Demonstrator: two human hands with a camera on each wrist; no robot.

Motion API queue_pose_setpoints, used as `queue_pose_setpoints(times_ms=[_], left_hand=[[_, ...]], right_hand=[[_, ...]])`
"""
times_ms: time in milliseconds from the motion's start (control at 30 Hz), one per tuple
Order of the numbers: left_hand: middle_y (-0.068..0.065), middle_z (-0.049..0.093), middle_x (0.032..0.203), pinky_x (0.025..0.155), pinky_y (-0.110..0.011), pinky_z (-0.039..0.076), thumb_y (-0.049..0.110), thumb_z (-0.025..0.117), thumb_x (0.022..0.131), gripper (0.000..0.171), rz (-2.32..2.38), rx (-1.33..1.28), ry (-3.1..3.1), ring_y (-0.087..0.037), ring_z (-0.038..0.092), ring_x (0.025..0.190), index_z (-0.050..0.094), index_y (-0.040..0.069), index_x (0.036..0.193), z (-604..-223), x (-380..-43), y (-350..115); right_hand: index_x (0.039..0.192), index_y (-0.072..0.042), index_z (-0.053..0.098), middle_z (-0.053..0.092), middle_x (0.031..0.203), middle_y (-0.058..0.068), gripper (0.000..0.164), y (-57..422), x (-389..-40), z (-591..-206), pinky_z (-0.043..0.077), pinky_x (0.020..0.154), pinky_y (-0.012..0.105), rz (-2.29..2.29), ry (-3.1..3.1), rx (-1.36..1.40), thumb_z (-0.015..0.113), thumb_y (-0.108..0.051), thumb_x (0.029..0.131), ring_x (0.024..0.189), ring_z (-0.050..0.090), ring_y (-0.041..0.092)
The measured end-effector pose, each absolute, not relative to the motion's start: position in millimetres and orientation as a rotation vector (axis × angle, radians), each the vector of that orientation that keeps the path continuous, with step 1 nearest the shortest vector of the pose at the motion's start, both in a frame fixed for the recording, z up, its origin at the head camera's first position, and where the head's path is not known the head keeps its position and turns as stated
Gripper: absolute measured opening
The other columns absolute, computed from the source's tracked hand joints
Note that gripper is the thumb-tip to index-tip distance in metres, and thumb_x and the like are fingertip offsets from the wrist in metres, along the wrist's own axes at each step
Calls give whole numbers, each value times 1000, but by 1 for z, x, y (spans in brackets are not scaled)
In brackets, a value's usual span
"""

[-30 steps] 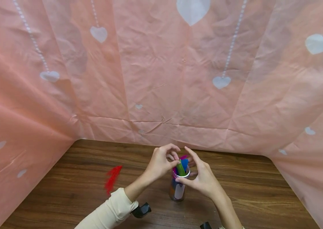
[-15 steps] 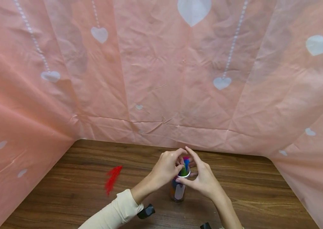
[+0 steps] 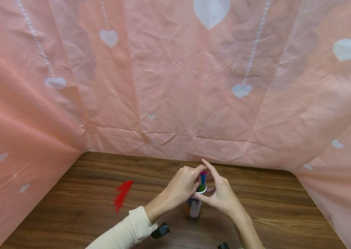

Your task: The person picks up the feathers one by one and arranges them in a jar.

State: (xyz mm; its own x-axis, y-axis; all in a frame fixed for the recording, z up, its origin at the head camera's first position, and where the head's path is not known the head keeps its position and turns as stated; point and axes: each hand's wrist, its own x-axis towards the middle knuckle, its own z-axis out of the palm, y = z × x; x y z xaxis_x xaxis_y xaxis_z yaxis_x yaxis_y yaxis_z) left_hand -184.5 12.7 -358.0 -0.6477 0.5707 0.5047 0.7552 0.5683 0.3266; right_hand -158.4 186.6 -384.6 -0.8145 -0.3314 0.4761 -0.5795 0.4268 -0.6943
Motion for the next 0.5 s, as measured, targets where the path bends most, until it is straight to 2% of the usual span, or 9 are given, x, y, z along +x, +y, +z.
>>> queue_pose_setpoints(times_ms=[133, 300, 500], left_hand=[[1, 69, 76, 56, -10, 43, -9, 77, 86, 41, -836, -1118, -2488, -1, 55, 61, 65, 3, 123, -355, -185, 10], [-6, 75, 83, 62, -12, 51, -10, 75, 88, 38, -1002, -1170, -2482, -8, 67, 67, 64, 0, 123, -351, -184, 5], [-8, 75, 88, 72, -26, 61, -10, 79, 85, 40, -1099, -1168, -2350, -20, 74, 77, 64, -1, 121, -350, -185, -2]], right_hand=[[160, -6, 32, 65, 126, 20, 107, 186, -160, -386, 62, 73, 26, 1336, -2413, 778, 94, -5, 73, 104, 68, 35], [160, -9, 32, 65, 125, 18, 109, 187, -161, -385, 62, 74, 25, 1369, -2413, 767, 95, -6, 71, 104, 68, 34], [160, -8, 32, 64, 126, 17, 109, 187, -161, -385, 62, 74, 26, 1368, -2411, 771, 96, -10, 73, 102, 70, 34]])
